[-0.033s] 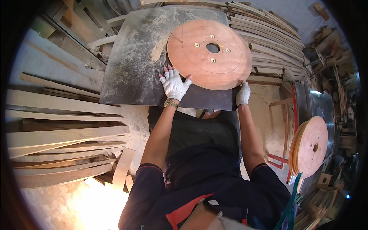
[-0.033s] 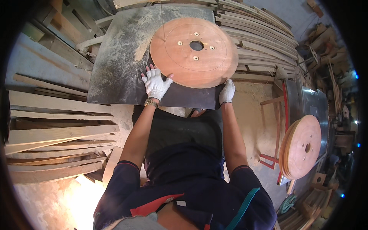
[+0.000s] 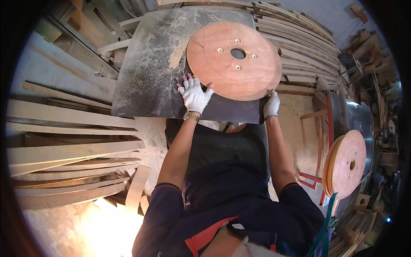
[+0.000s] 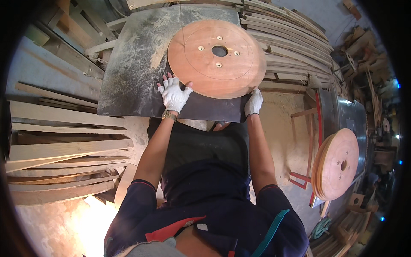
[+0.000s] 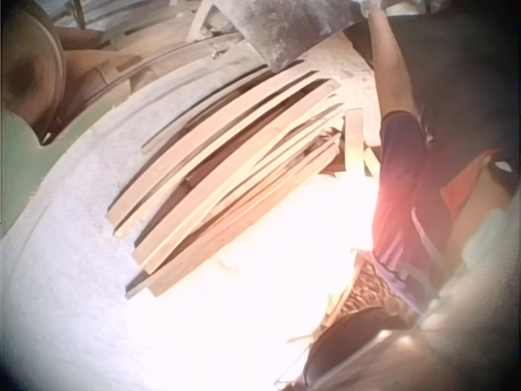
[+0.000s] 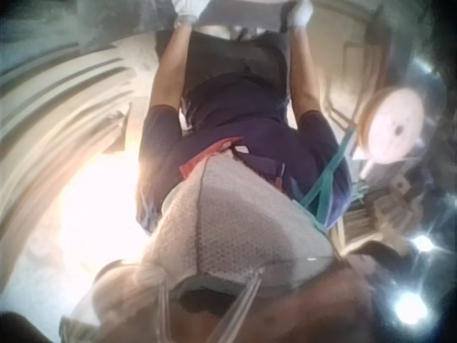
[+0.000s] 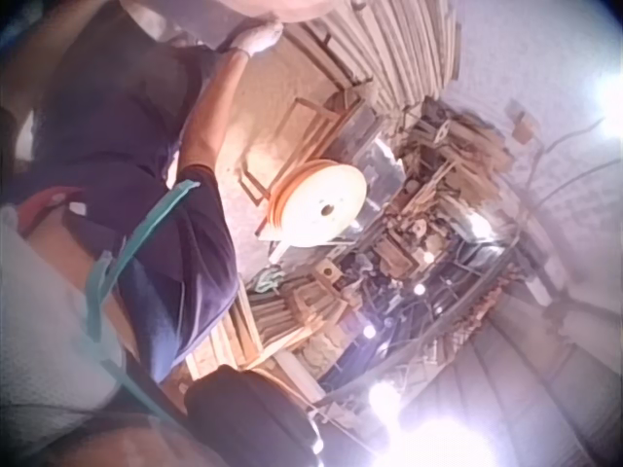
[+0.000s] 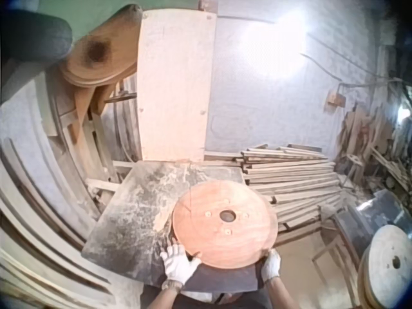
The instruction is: The person sands a circular wooden disc with a central hole on a flat surface using both hands. They rotate the disc to sand different areas, then lift it and place it on a nearby stack of similar discs before returning to sand another disc.
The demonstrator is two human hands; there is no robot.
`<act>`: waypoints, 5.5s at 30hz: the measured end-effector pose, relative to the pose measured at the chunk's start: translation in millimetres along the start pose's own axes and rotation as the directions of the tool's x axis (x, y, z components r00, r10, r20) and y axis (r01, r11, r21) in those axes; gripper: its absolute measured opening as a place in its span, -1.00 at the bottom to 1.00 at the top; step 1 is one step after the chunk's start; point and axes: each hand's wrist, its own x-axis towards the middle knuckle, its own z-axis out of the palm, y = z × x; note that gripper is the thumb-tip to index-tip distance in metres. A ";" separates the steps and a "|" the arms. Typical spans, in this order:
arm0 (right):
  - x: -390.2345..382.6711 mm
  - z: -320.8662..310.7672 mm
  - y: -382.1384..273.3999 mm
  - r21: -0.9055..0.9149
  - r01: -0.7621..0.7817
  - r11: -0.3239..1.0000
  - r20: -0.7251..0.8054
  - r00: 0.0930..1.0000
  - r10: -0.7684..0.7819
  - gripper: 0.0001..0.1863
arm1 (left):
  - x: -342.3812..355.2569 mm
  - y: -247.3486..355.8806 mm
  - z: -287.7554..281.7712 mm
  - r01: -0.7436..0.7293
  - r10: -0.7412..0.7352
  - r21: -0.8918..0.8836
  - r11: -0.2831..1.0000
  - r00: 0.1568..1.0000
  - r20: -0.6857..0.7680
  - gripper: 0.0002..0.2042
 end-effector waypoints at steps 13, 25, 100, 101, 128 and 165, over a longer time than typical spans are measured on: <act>1.8 17.6 -3.6 0.143 -0.075 0.987 -0.032 0.996 0.080 -0.77 | 8.0 1.2 0.1 -0.010 0.014 0.064 0.998 0.998 -0.054 -0.14; -8.8 12.6 -11.2 -0.044 -0.013 0.999 0.004 1.000 0.013 -0.79 | 6.8 4.9 -3.1 0.002 0.002 0.090 0.996 0.999 -0.037 -0.15; -4.3 6.9 -5.6 -0.111 0.035 0.993 0.043 0.999 -0.031 -0.81 | 17.8 -1.7 1.6 0.059 -0.061 0.049 0.997 0.997 0.053 -0.17; -6.8 7.9 -7.3 -0.124 0.047 0.991 0.048 0.998 -0.041 -0.81 | 18.4 -2.7 1.9 0.057 -0.059 0.052 0.997 0.997 0.049 -0.17; -6.2 9.5 -9.3 -0.102 -0.028 0.994 -0.010 1.000 0.027 -0.78 | 12.9 -3.6 7.7 0.028 -0.027 0.049 0.998 0.999 -0.019 -0.19; -3.9 9.6 -4.3 -0.045 0.019 0.999 0.063 0.998 -0.017 -0.77 | 26.0 -12.1 3.3 0.017 -0.017 0.017 1.000 1.000 0.022 -0.24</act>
